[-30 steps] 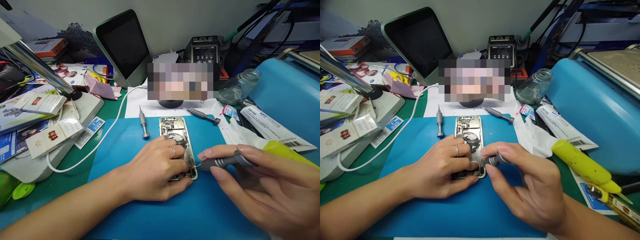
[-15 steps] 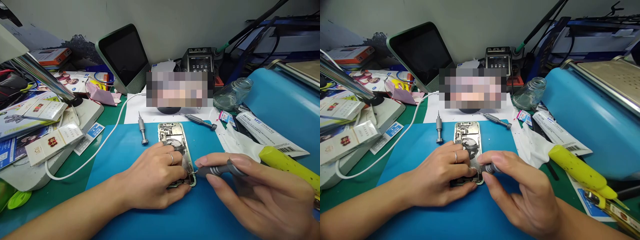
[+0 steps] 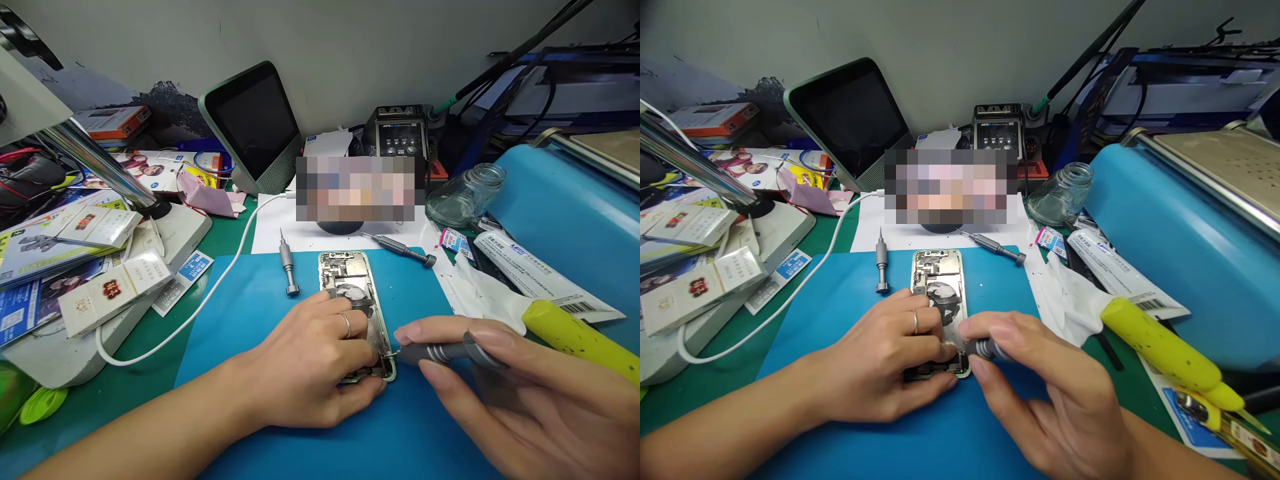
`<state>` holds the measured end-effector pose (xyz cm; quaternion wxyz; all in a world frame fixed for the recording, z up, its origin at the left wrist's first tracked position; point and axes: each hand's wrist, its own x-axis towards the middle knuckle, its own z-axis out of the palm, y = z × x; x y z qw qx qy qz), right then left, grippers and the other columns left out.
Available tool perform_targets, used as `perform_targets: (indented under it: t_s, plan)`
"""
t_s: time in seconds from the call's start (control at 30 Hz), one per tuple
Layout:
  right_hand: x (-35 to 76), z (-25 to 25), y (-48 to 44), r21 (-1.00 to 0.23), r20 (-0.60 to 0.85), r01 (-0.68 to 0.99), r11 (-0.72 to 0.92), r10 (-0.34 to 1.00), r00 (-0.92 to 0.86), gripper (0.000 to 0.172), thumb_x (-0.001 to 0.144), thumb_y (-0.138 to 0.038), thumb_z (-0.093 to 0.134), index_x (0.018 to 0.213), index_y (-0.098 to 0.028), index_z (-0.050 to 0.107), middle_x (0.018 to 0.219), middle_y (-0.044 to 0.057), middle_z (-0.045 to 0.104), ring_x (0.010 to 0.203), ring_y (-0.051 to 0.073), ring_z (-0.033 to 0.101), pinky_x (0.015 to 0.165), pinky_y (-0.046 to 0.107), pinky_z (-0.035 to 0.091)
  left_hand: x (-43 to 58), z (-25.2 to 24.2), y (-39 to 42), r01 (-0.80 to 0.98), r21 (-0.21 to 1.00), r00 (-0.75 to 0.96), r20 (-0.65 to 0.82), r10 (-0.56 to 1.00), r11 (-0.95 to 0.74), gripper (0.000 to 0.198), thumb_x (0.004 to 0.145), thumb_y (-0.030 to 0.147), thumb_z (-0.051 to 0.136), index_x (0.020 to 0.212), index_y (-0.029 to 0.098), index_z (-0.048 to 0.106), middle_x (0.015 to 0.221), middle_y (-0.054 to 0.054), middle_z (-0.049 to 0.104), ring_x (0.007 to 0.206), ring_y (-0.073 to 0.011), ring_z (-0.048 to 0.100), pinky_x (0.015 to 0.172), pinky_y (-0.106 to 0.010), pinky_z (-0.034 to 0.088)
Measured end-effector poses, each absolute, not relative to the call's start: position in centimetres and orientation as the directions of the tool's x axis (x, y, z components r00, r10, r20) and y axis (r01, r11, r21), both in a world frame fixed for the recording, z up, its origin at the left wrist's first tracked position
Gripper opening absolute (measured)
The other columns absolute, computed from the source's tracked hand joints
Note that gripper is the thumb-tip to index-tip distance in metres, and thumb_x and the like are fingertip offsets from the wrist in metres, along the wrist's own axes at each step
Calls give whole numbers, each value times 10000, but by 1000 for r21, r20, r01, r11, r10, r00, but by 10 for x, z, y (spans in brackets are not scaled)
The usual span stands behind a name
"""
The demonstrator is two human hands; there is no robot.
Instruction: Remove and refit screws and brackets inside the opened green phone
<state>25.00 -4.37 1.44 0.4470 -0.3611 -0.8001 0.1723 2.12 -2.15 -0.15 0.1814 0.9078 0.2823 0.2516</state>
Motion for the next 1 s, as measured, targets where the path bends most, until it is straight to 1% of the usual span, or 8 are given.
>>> perform_targets:
  t_s: [0.07, 0.23, 0.3, 0.53, 0.7, 0.77, 0.87, 1.0]
  plan:
    - [250, 14, -42, -598, 585, 416, 686, 727, -358, 468, 858, -9, 664, 1245, -262, 594, 1014, 9, 764, 803, 152, 751, 795, 250, 680, 21, -1, -22, 422, 473, 715, 351, 605, -773, 253, 980, 323, 623, 783, 184, 701, 727, -14, 603, 681, -153, 492, 628, -362, 320]
    - [250, 14, -35, -613, 559, 365, 700, 712, -425, 163, 955, -155, 614, 1105, -211, 645, 1001, 32, 765, 824, 155, 755, 790, 211, 677, 22, -1, -21, 422, 464, 716, 355, 600, -779, 280, 982, 330, 618, 759, 177, 693, 733, -10, 605, 680, -151, 481, 632, -371, 308]
    - [250, 16, -34, -612, 527, 405, 679, 732, -432, 141, 964, -178, 614, 1100, -205, 641, 1010, 31, 763, 838, 154, 757, 811, 203, 675, 22, -1, -21, 424, 461, 719, 353, 599, -780, 280, 980, 333, 618, 759, 177, 690, 736, -9, 605, 683, -151, 482, 633, -372, 303]
    - [252, 14, -34, -541, 602, 397, 741, 671, -432, 373, 897, -45, 620, 1216, -230, 568, 1016, 11, 764, 800, 131, 753, 871, 194, 662, 22, 0, -21, 418, 460, 710, 372, 598, -783, 284, 962, 314, 631, 716, 173, 638, 718, 1, 583, 668, -143, 463, 612, -357, 291]
    - [260, 6, -37, -417, 622, 439, 796, 602, -501, 416, 884, -68, 683, 1257, -195, 550, 1093, 36, 758, 941, 126, 764, 1054, 194, 591, 22, -1, -20, 423, 446, 714, 372, 593, -789, 305, 969, 330, 628, 708, 173, 643, 716, -2, 582, 669, -141, 473, 612, -363, 294]
    - [260, 3, -38, -443, 611, 466, 766, 639, -468, 331, 897, -110, 696, 1192, -192, 571, 1102, 32, 750, 992, 108, 756, 1070, 154, 562, 22, -2, -20, 423, 443, 717, 371, 591, -791, 295, 969, 323, 625, 719, 171, 665, 717, -2, 582, 670, -143, 475, 614, -363, 303]
    - [257, 3, -40, -526, 550, 493, 693, 719, -424, 212, 929, -150, 670, 1124, -213, 616, 1038, 9, 748, 917, 92, 753, 982, 136, 601, 22, -2, -19, 419, 444, 714, 378, 589, -792, 277, 966, 318, 630, 743, 169, 700, 717, 0, 579, 674, -146, 479, 616, -365, 309]
    - [252, 7, -38, -626, 559, 430, 651, 759, -335, 507, 904, -83, 667, 1355, -279, 543, 1028, -1, 749, 842, 120, 748, 838, 212, 664, 21, -1, -20, 419, 438, 712, 386, 587, -796, 278, 974, 316, 628, 760, 167, 725, 721, -2, 582, 673, -149, 478, 622, -366, 311]
